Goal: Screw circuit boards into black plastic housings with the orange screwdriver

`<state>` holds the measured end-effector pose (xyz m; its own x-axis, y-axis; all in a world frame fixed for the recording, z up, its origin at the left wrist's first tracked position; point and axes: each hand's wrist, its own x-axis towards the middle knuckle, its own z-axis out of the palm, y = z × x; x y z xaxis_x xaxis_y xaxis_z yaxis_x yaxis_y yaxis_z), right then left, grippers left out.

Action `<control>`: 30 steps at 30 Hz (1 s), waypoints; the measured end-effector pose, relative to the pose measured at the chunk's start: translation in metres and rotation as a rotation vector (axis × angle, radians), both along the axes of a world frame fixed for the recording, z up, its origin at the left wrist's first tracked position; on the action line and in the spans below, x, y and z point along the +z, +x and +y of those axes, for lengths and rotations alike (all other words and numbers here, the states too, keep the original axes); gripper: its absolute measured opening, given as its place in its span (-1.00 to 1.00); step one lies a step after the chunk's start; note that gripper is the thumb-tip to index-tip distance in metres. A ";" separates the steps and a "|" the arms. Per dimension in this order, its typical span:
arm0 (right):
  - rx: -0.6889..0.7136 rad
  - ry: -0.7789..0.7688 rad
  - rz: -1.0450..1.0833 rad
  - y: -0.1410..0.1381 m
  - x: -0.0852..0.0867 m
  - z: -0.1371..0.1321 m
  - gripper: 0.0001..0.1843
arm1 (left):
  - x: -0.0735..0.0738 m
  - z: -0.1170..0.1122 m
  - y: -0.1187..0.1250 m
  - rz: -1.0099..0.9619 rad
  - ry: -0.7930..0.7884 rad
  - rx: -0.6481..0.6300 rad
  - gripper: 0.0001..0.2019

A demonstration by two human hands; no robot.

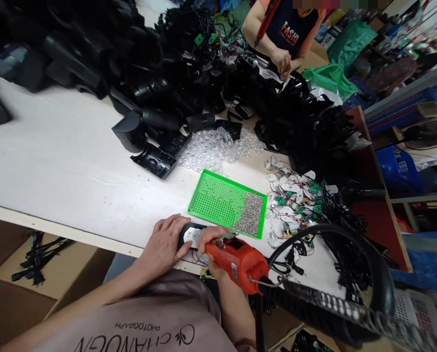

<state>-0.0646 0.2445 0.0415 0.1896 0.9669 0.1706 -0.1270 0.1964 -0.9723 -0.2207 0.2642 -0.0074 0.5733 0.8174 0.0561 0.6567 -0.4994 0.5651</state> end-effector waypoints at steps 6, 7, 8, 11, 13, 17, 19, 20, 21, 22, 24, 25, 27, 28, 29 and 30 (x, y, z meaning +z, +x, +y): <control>-0.023 0.119 0.145 0.014 0.019 -0.001 -0.26 | 0.001 0.005 -0.006 -0.049 -0.043 -0.012 -0.53; -0.046 0.106 0.114 0.023 0.022 -0.004 -0.20 | 0.001 0.007 -0.009 -0.072 -0.065 -0.026 -0.49; -0.087 0.086 0.057 0.032 0.024 -0.009 -0.19 | 0.002 0.009 -0.012 -0.094 -0.092 -0.045 -0.42; -0.242 -0.054 -0.299 0.050 0.015 -0.027 -0.50 | 0.001 0.014 -0.019 -0.128 -0.159 -0.100 -0.15; -0.209 -0.154 -0.592 0.046 -0.001 -0.035 -0.64 | -0.001 0.017 -0.020 -0.116 -0.157 -0.104 -0.13; -0.088 -0.169 -0.897 0.012 -0.031 -0.033 -0.63 | -0.003 0.020 -0.017 -0.103 -0.107 -0.093 -0.27; -0.117 -0.183 -0.833 0.004 -0.036 -0.028 -0.69 | -0.001 0.023 -0.018 -0.117 -0.099 -0.113 -0.30; -0.135 -0.217 -0.723 0.005 -0.036 -0.026 -0.72 | 0.000 0.025 -0.019 -0.121 -0.101 -0.126 -0.31; -0.163 -0.261 -0.568 0.009 -0.036 -0.024 -0.72 | 0.001 0.027 -0.021 -0.121 -0.105 -0.135 -0.32; -0.215 -0.298 -0.380 0.014 -0.035 -0.023 -0.72 | 0.002 0.028 -0.022 -0.117 -0.108 -0.141 -0.33; -0.329 -0.335 0.014 0.023 -0.035 -0.021 -0.69 | 0.004 0.028 -0.024 -0.101 -0.111 -0.143 -0.30; -0.352 -0.333 0.180 0.026 -0.035 -0.021 -0.67 | 0.006 0.026 -0.023 -0.095 -0.107 -0.142 -0.29; -0.327 -0.312 0.387 0.024 -0.036 -0.023 -0.64 | 0.011 0.019 -0.017 -0.104 -0.090 -0.133 -0.26; -0.306 -0.301 0.416 0.020 -0.035 -0.024 -0.64 | 0.014 0.014 -0.012 -0.128 -0.088 -0.122 -0.25; -0.288 -0.288 0.386 0.017 -0.032 -0.027 -0.66 | 0.018 0.009 -0.006 -0.167 -0.103 -0.109 -0.24; -0.275 -0.264 0.294 0.014 -0.028 -0.031 -0.69 | 0.023 0.003 0.001 -0.218 -0.143 -0.099 -0.24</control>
<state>-0.0508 0.2132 0.0132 0.4481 0.8770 -0.1735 -0.3816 0.0122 -0.9242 -0.2194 0.2673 0.0154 0.6379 0.7665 0.0749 0.4640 -0.4601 0.7570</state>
